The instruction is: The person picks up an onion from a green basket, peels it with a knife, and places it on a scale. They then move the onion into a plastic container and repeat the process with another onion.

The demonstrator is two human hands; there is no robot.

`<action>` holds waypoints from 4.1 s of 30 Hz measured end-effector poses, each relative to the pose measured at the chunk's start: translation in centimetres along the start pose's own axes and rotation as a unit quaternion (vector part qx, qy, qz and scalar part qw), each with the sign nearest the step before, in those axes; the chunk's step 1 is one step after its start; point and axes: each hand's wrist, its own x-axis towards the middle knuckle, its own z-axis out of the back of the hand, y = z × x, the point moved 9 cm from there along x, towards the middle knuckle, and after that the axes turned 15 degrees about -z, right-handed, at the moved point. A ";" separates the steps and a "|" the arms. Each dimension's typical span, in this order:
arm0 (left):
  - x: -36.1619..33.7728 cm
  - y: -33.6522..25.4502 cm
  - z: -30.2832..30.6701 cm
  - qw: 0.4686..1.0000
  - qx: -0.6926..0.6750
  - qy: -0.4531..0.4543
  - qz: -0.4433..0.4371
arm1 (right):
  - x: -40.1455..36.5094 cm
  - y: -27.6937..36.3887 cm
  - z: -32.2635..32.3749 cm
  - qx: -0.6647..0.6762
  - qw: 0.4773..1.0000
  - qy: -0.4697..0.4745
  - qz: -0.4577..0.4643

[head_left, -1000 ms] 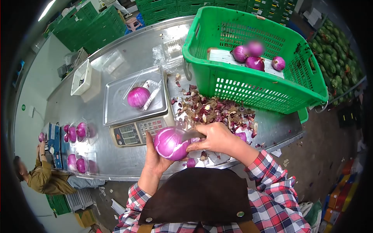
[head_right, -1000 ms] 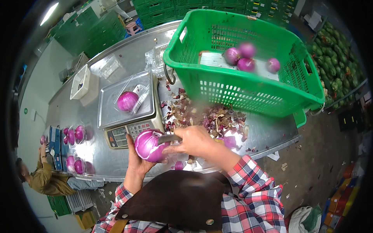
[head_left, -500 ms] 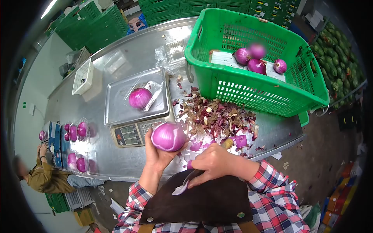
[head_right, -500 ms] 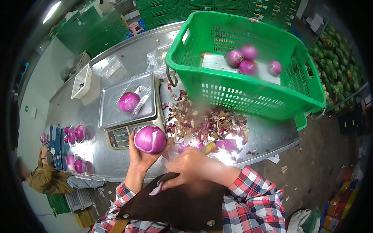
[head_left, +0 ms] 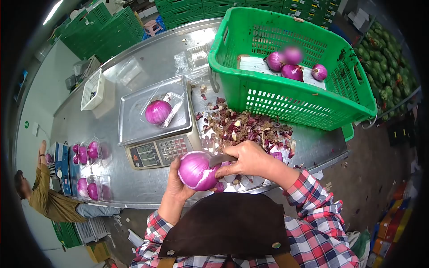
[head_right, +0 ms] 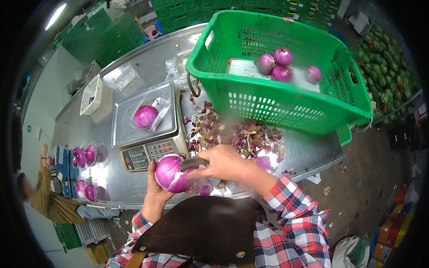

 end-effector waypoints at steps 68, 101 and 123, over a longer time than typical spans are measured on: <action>-1.0 2.7 -2.0 0.962 -0.102 0.014 0.254 | -0.2 1.6 0.1 -0.054 0.994 -0.015 0.093; 0.2 -1.1 -3.5 0.997 0.069 -0.024 -0.025 | 0.5 0.1 0.5 -0.026 0.995 -0.093 -0.036; 1.5 -0.3 -0.9 0.997 0.011 -0.072 0.007 | 1.2 0.6 2.8 -0.054 0.995 -0.060 0.056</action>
